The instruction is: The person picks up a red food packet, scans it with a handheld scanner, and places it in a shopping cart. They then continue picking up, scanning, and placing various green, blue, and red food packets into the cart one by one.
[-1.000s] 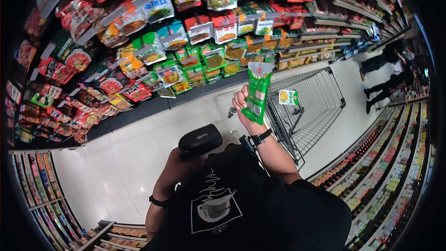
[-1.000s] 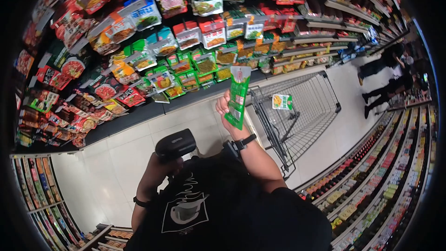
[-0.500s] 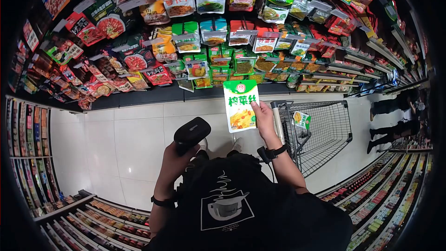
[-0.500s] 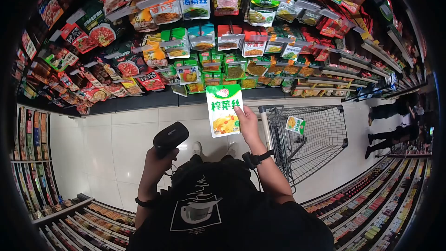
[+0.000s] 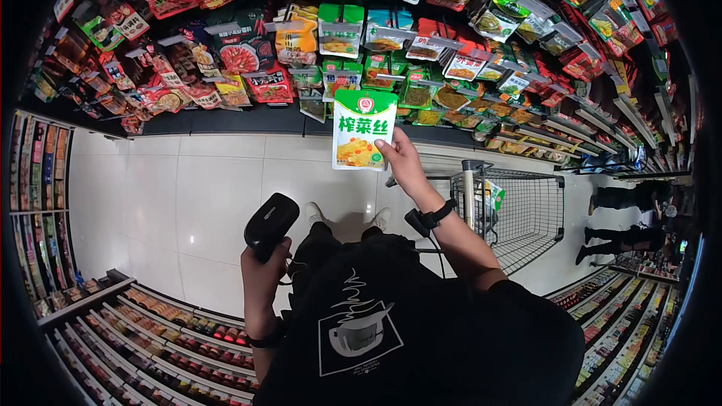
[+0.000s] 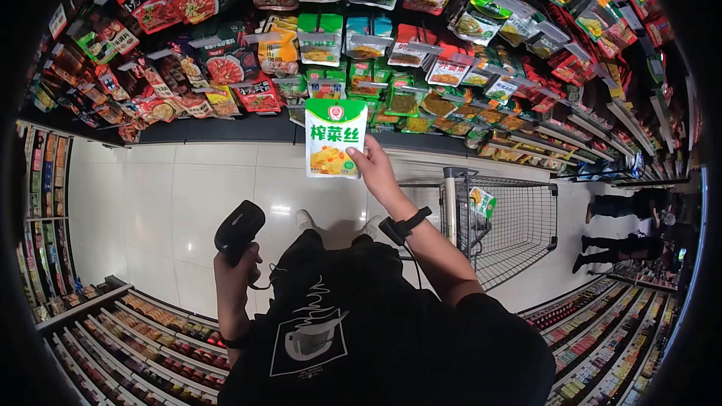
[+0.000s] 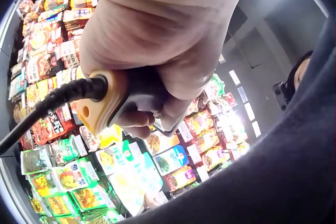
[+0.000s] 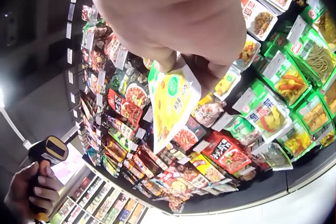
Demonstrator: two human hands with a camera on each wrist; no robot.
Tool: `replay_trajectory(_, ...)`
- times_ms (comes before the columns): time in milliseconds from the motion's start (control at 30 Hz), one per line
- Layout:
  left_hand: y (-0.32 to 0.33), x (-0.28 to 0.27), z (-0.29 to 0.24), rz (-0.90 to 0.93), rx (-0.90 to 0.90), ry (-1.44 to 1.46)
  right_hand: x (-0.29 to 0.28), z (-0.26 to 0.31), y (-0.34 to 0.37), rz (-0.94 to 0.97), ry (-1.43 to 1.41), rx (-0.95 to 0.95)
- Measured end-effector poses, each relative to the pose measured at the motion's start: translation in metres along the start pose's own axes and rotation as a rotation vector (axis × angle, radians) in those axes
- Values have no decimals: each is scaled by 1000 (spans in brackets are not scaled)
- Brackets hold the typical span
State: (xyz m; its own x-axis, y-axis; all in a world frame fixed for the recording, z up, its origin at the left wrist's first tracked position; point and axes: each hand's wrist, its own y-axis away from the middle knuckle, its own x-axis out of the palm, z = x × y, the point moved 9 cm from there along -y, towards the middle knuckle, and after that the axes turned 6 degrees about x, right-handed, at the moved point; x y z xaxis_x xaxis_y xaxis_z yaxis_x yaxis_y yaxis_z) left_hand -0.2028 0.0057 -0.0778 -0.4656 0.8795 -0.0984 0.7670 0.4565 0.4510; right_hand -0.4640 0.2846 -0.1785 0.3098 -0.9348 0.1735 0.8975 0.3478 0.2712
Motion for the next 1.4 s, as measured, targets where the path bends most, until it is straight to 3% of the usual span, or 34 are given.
replay_trajectory(167, -27, -34, 2, 31, 24, 17, 40, 4, -16, 17, -83, -26)
replay_trajectory(667, -122, -94, -27, 190, 22, 24, 88, 13, -25, -241, 30, -2)
replay_trajectory(900, -152, -91, -42, 156, 29, -15, 69, 4, -62, -219, 82, 65)
replay_trajectory(1167, -168, -59, -67, 24, -9, 16, 13, -9, -166, -287, 149, 71)
replay_trajectory(1400, -192, -16, -98, -53, -28, -37, -11, -18, -244, -234, 110, -57)
